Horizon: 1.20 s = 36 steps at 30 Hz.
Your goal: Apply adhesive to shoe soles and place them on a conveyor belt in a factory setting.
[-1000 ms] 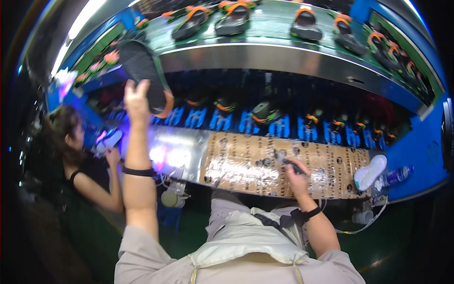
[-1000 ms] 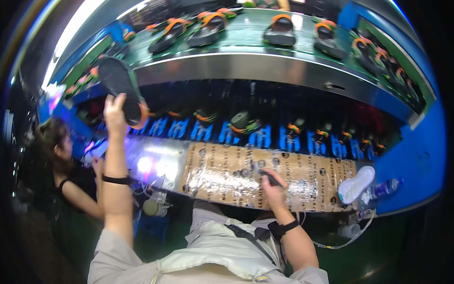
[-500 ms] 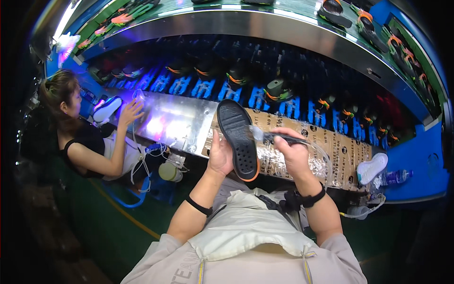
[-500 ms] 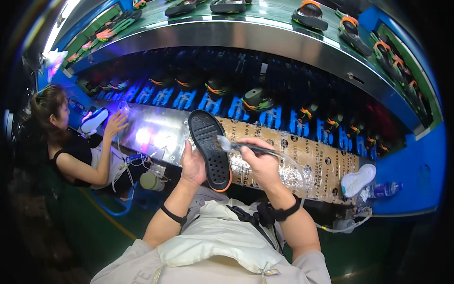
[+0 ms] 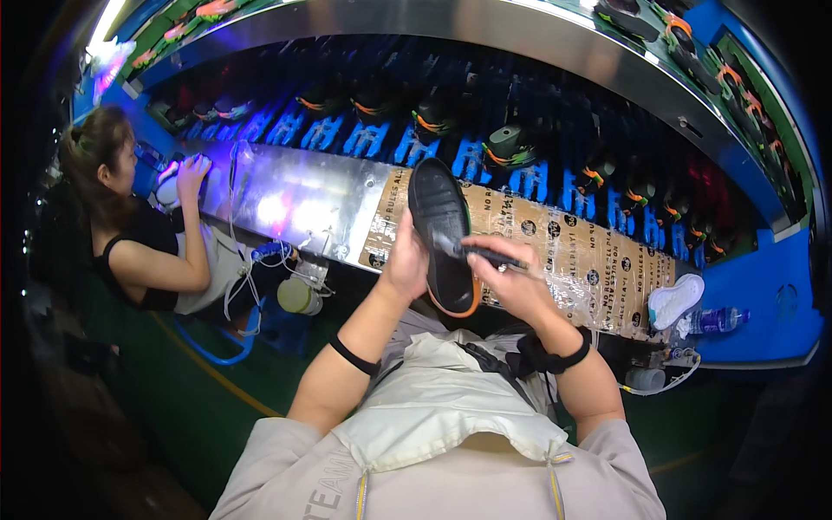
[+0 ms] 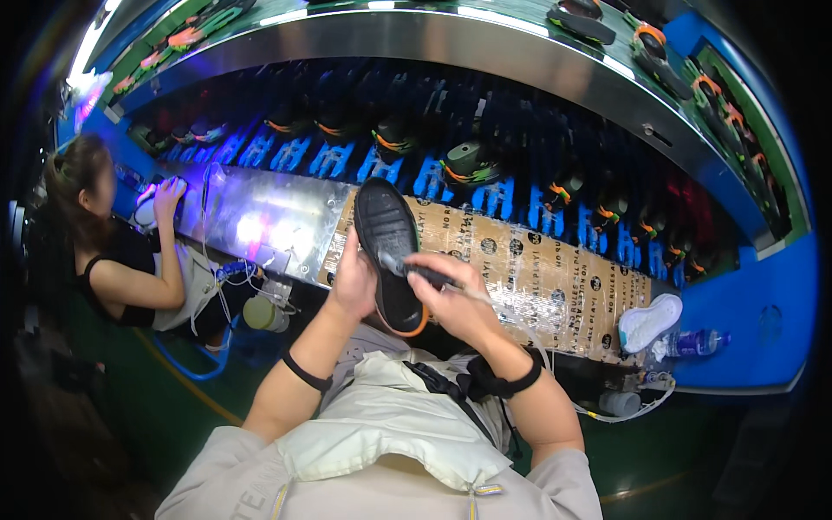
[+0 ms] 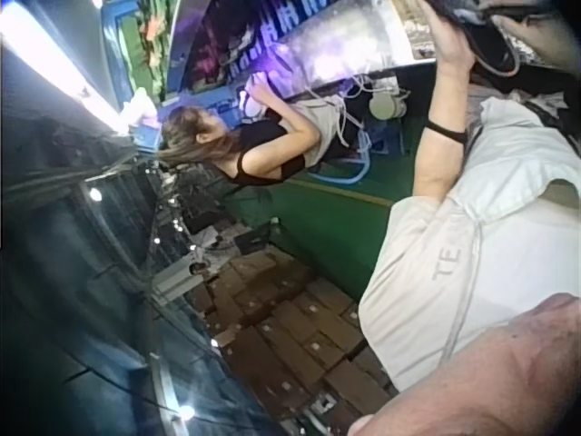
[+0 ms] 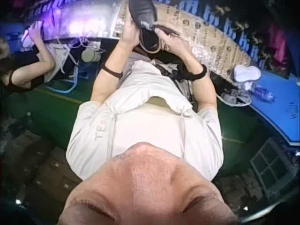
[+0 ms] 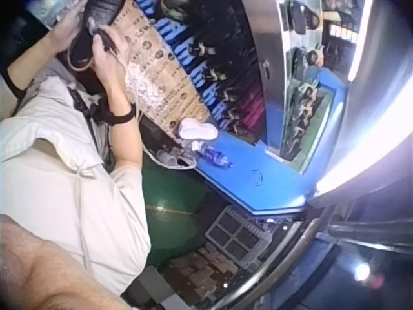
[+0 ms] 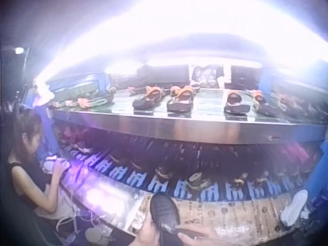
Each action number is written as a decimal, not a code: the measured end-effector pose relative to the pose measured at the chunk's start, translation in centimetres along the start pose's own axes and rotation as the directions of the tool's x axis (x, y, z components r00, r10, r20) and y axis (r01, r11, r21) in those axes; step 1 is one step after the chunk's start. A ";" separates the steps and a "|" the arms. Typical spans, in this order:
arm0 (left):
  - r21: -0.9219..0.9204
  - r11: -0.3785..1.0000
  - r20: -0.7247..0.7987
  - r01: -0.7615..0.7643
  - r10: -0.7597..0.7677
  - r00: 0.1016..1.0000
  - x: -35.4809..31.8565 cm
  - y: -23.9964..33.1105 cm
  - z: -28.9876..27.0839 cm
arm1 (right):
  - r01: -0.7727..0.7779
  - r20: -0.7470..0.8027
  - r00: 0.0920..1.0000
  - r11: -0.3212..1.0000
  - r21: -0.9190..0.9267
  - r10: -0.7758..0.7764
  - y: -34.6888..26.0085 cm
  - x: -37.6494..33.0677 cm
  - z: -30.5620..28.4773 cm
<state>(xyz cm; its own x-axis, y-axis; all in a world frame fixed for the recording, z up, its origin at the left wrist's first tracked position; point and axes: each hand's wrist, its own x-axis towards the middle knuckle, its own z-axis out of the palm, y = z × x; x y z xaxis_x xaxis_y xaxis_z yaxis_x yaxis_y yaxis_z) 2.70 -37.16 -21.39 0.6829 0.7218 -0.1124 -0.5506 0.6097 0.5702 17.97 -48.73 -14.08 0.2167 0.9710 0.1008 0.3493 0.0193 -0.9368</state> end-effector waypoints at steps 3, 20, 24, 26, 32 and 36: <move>-0.021 0.999 0.097 0.040 -0.038 0.995 0.7 0.6 -2.5 | 0.109 0.301 0.952 0.975 -0.194 -0.046 -2.0 -0.9 -2.8; -0.169 0.978 0.071 0.123 -0.112 0.991 -2.5 -1.5 0.8 | 0.023 0.018 0.999 0.817 0.576 -0.041 -0.5 2.8 -0.5; -0.079 0.994 0.018 0.078 -0.077 0.997 -2.5 -1.3 1.0 | 0.398 -0.132 0.906 0.916 -0.048 -0.401 -0.2 2.8 -0.1; -0.074 0.997 -0.047 -0.038 0.034 0.998 -2.3 -1.2 0.9 | 0.562 0.049 0.827 0.827 -0.032 -0.560 -0.2 3.1 -0.4; -0.132 0.991 -0.034 -0.028 0.024 0.999 -1.8 0.0 2.0 | 0.577 -0.003 0.810 0.799 -0.168 -0.586 -0.7 3.1 -0.8; -0.269 0.962 0.188 -0.043 0.096 0.977 -0.8 1.3 0.2 | 0.630 0.190 0.756 0.775 0.044 -0.626 -2.0 2.2 -0.8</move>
<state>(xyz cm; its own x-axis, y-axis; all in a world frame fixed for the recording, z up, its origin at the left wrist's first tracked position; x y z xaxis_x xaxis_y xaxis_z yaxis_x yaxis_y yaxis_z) 1.50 -36.98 -20.39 0.7046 0.7029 0.0980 -0.6884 0.6433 0.3351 18.46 -46.80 -11.75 -0.2279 0.7676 0.5991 0.3675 0.6376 -0.6771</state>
